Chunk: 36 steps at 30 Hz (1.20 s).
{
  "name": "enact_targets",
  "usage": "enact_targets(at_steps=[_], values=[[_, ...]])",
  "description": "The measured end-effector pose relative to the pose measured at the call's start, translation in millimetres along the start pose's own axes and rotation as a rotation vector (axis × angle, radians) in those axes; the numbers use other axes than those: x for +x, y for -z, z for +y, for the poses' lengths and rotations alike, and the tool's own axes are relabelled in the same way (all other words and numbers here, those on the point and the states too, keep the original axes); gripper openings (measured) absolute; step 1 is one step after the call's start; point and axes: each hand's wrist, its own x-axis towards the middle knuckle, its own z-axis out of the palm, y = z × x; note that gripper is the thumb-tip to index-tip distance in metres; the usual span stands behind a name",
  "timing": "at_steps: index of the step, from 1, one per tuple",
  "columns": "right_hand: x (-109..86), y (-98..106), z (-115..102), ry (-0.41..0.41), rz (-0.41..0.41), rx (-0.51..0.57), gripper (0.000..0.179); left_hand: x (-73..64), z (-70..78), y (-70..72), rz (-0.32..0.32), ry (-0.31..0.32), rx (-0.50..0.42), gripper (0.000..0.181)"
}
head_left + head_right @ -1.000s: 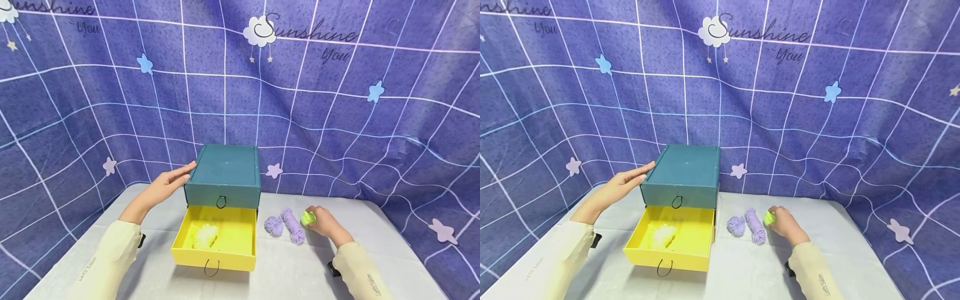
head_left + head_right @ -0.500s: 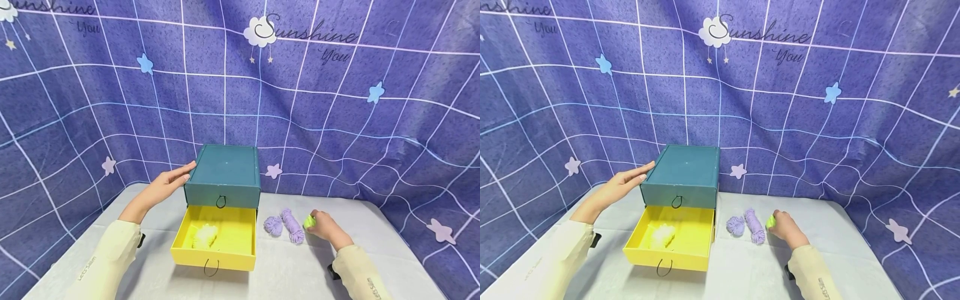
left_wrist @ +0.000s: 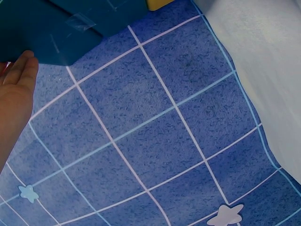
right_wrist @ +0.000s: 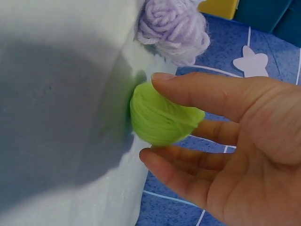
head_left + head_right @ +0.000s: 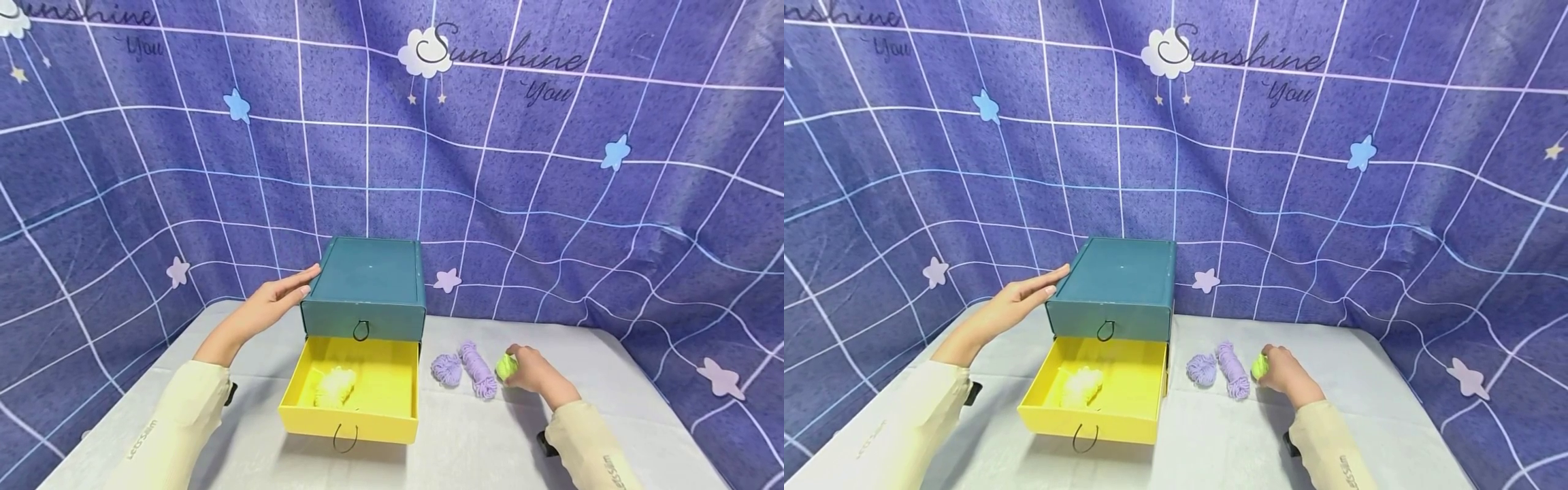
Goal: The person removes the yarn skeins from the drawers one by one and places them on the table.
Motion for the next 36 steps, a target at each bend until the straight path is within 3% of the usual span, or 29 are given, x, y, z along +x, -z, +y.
enact_targets(at_steps=[10, 16, 23, 28, 33, 36], values=[[-7.3, 13, -11, 0.026, -0.003, -0.012, 0.060, 0.1, -1.1, 0.1, 0.004, -0.010, 0.013, 0.050], [-9.3, 24, -25, 0.097, 0.087, -0.051, 0.048, -0.6, 1.2, -0.7, 0.004, 0.000, 0.009, 0.051], [-13.0, 39, -61, 0.240, 0.285, -0.060, 0.035, -1.6, 2.7, -1.0, 0.007, 0.005, 0.010, 0.051], [-17.4, 49, -94, 0.349, 0.382, -0.048, 0.028, -2.2, 1.8, -0.7, 0.007, 0.006, 0.011, 0.051], [-21.2, 57, -125, 0.546, 0.441, -0.050, 0.023, -0.3, 0.1, -0.1, 0.009, -0.003, 0.016, 0.050], [-22.4, 58, -143, 0.689, 0.419, -0.032, 0.023, 0.3, -0.3, 0.1, 0.008, -0.009, 0.016, 0.049]])
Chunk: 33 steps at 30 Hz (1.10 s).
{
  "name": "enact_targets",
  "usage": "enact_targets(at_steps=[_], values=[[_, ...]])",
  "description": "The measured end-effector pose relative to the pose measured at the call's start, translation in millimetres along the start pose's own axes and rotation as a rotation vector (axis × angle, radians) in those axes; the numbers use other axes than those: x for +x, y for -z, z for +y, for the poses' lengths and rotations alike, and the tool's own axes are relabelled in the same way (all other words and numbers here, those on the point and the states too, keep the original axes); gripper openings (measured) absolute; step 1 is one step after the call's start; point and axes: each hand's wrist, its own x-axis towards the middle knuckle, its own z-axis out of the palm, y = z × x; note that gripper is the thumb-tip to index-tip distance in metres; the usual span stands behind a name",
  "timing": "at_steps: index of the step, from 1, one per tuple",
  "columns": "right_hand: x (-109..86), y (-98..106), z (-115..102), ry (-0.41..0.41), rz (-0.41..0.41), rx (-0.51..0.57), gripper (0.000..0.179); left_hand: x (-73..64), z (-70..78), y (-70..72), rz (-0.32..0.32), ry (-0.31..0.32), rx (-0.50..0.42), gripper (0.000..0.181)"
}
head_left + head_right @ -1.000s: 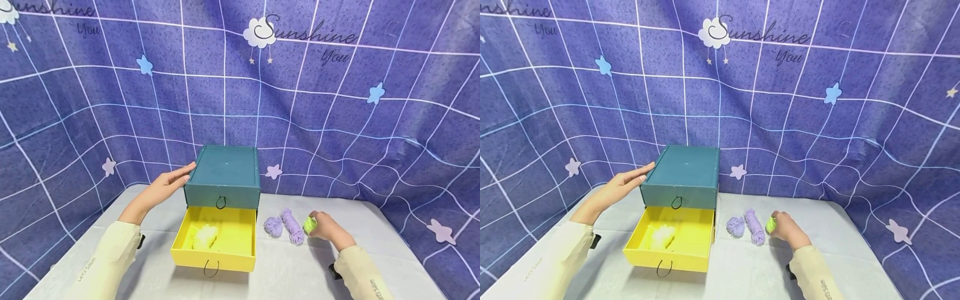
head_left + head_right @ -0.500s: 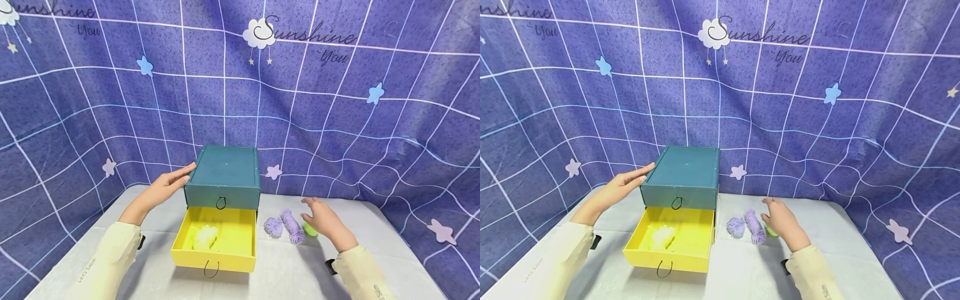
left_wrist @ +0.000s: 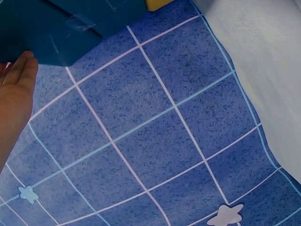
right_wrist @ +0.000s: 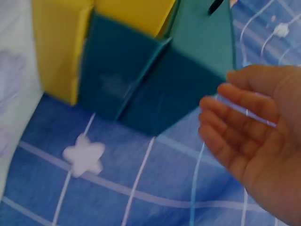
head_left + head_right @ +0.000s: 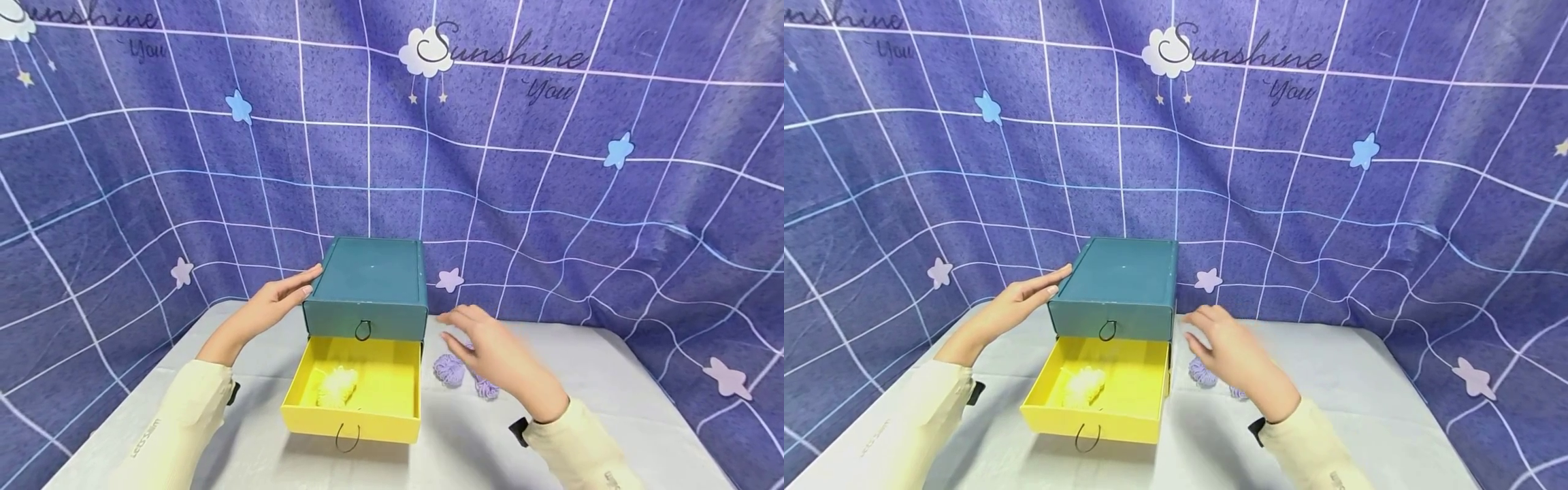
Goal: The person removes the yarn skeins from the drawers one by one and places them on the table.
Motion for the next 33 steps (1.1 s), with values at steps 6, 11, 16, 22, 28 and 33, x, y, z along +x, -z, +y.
enact_targets(at_steps=[6, 11, 16, 22, 28, 33], values=[[20.4, -11, -25, 0.205, -0.108, 0.156, 0.021, 2.1, 0.5, 0.2, -0.001, 0.002, -0.007, 0.049], [34.6, -28, -40, 0.262, -0.267, 0.264, 0.027, 3.3, 2.0, 0.0, 0.003, -0.002, -0.004, 0.050], [44.4, -50, -48, 0.273, -0.423, 0.315, 0.037, 0.5, 1.3, -0.2, 0.006, -0.002, 0.000, 0.050], [48.2, -69, -55, 0.308, -0.529, 0.255, 0.043, -1.5, -2.0, -1.3, 0.008, -0.013, 0.001, 0.050], [46.6, -80, -61, 0.312, -0.592, 0.191, 0.041, -0.6, -3.7, -1.8, 0.014, -0.020, 0.013, 0.049], [45.8, -86, -61, 0.282, -0.592, 0.145, 0.045, -0.3, -4.1, -1.6, 0.015, -0.025, 0.016, 0.048]])
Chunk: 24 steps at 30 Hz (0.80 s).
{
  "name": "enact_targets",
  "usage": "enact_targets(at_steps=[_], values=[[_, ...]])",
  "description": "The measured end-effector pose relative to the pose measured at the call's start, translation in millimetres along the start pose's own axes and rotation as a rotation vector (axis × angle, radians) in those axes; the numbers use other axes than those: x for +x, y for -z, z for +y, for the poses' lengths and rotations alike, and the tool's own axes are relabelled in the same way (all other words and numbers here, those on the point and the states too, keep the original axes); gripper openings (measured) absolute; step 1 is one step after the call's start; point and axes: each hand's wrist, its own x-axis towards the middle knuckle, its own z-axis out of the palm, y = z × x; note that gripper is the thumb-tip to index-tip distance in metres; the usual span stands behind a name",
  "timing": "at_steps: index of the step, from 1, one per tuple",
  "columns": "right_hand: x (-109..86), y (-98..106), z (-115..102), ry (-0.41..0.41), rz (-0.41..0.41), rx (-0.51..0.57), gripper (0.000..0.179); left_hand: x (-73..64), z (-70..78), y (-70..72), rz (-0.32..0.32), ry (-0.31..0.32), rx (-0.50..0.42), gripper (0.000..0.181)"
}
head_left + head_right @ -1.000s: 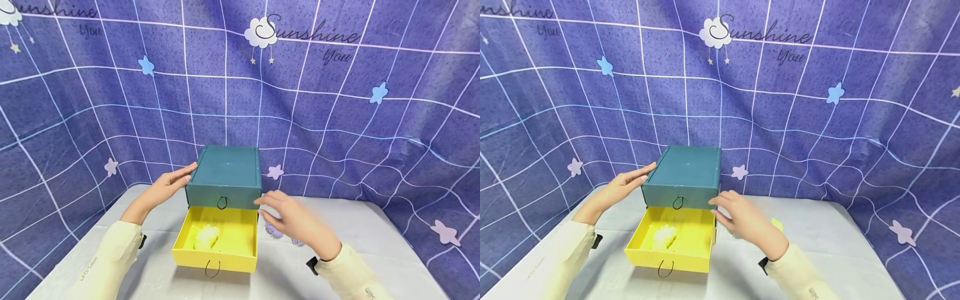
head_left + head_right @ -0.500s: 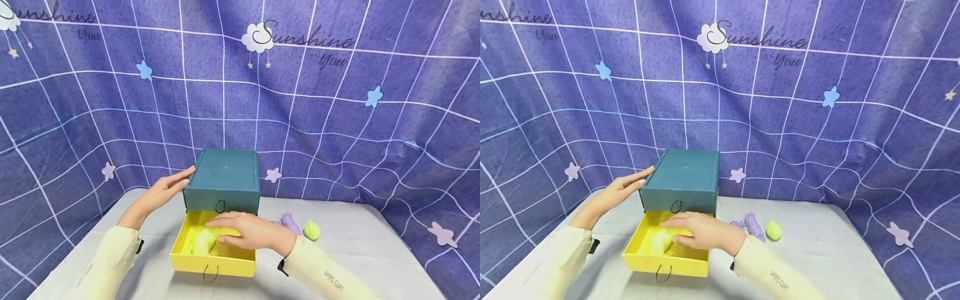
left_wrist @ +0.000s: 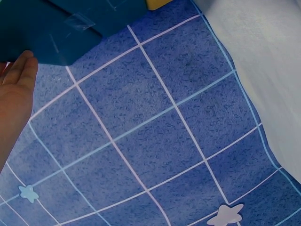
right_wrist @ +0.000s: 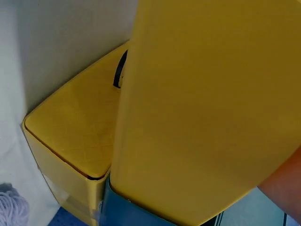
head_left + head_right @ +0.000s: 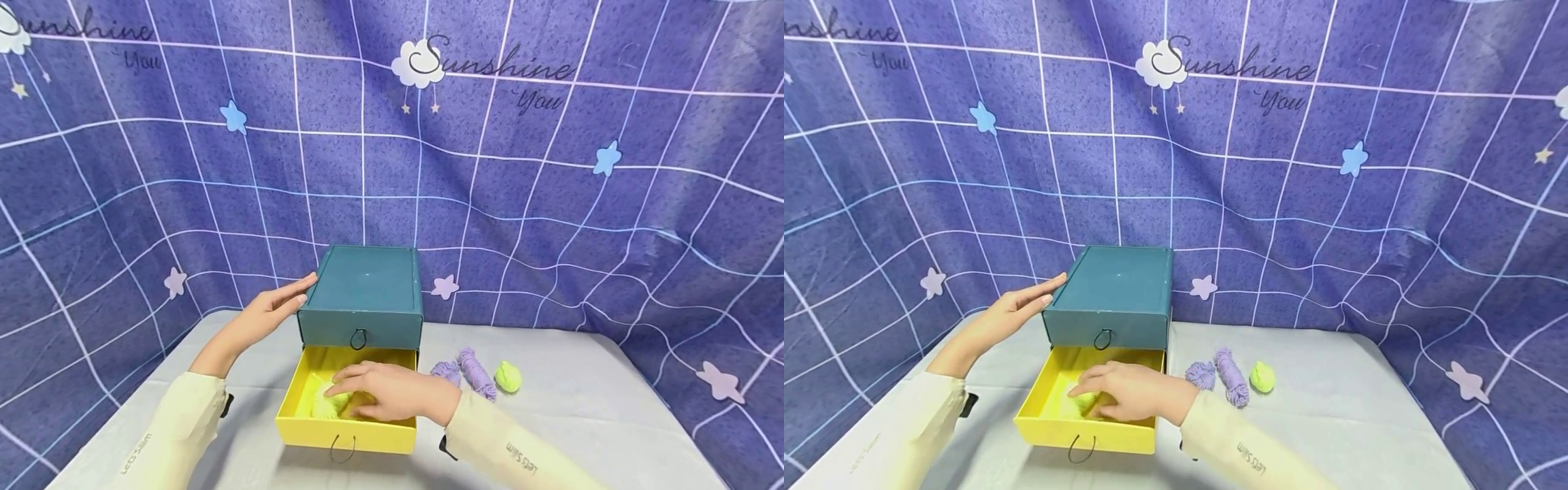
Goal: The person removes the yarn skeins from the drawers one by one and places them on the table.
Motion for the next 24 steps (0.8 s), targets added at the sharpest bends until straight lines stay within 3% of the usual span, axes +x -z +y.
enact_targets(at_steps=[7, 17, 24], values=[[5.2, -6, 3, -0.028, 0.055, -0.030, 0.044, 0.4, 0.9, 0.3, -0.006, -0.011, -0.013, 0.047], [11.7, -15, 6, -0.012, 0.101, 0.026, 0.030, 1.3, 1.5, 0.7, -0.008, -0.007, -0.026, 0.048], [14.9, -19, 4, -0.045, 0.088, 0.047, 0.027, -0.3, 0.9, 0.1, -0.009, 0.010, -0.032, 0.049]])
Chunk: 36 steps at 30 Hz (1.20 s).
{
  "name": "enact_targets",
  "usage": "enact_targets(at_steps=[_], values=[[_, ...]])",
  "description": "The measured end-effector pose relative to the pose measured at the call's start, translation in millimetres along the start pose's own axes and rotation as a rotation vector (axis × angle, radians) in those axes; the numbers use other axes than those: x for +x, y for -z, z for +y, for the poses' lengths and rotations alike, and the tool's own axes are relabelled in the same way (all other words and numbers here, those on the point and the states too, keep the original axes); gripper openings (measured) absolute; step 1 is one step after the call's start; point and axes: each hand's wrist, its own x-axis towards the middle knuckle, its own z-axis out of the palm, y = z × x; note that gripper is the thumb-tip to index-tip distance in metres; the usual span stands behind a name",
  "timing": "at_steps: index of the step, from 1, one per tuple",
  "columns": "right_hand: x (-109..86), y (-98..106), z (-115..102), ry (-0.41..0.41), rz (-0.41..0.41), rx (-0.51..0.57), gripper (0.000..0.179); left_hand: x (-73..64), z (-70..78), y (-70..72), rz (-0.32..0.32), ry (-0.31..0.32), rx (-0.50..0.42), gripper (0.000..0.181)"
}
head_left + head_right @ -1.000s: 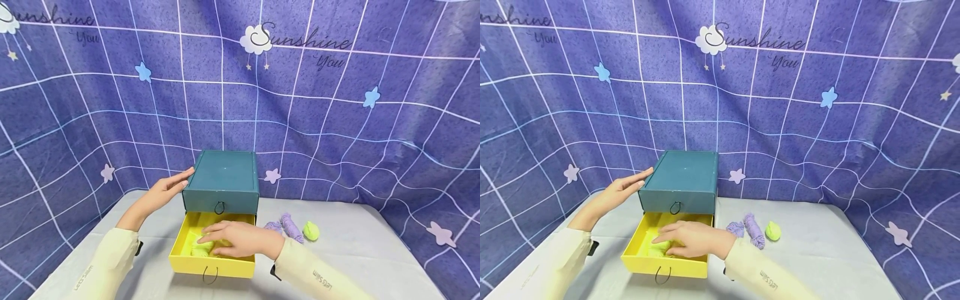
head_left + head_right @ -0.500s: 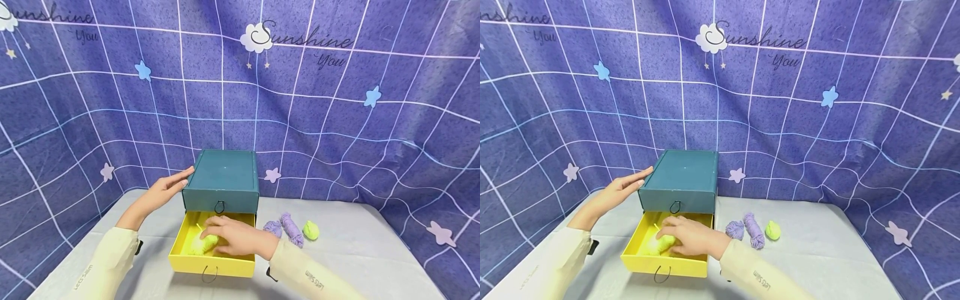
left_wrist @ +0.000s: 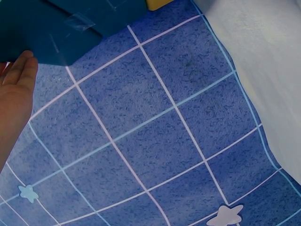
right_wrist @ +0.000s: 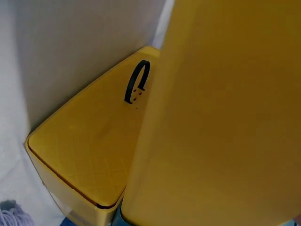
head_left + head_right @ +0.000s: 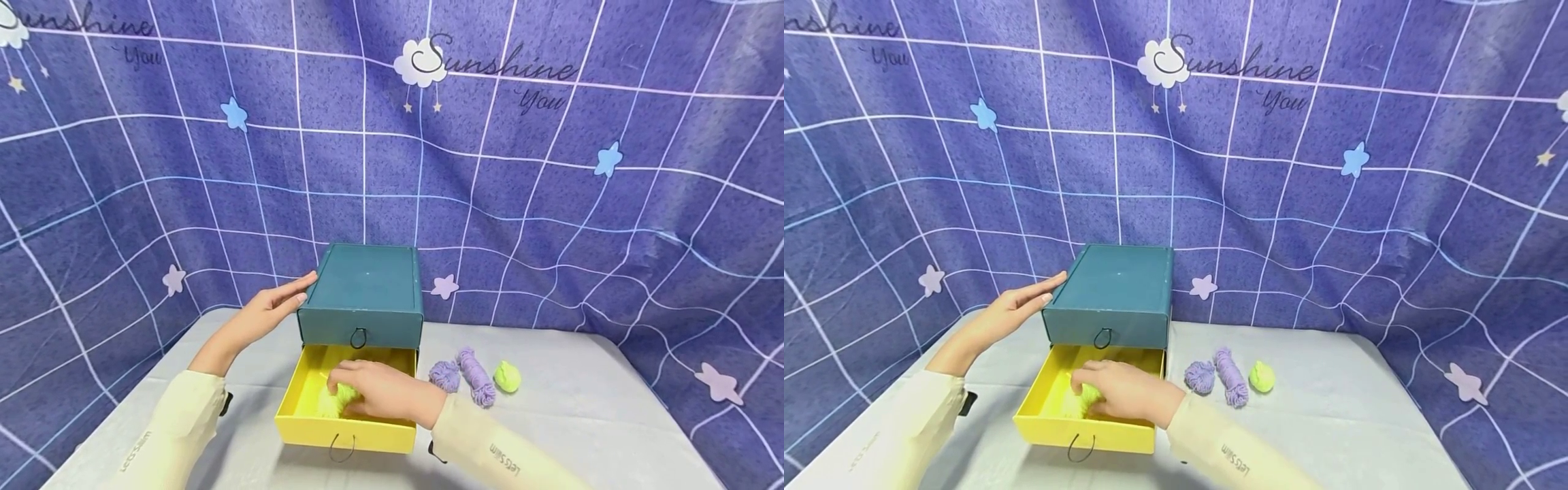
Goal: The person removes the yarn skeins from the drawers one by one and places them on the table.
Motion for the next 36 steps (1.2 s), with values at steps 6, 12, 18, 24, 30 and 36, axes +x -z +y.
enact_targets(at_steps=[6, 12, 18, 24, 30, 36], values=[[0.0, 3, -3, 0.005, 0.002, -0.039, 0.027, 0.6, -1.1, -1.1, 0.000, -0.009, 0.014, 0.049], [-5.2, 9, -2, 0.002, 0.045, -0.052, 0.030, 1.9, -0.5, 0.3, 0.004, -0.015, 0.026, 0.048], [-13.1, 15, 2, 0.014, 0.076, -0.037, 0.030, 2.9, 1.4, 1.4, 0.000, -0.013, 0.020, 0.048], [-24.1, 24, 5, -0.007, 0.095, 0.003, 0.028, 2.1, 1.2, 1.1, 0.004, -0.004, 0.022, 0.048], [-38.4, 34, 6, -0.011, 0.141, 0.096, 0.027, -0.1, 0.7, 0.3, -0.004, 0.005, 0.017, 0.049], [-55.0, 43, 10, -0.003, 0.222, 0.100, 0.029, -0.4, 0.4, 0.8, -0.010, 0.008, 0.015, 0.050]])
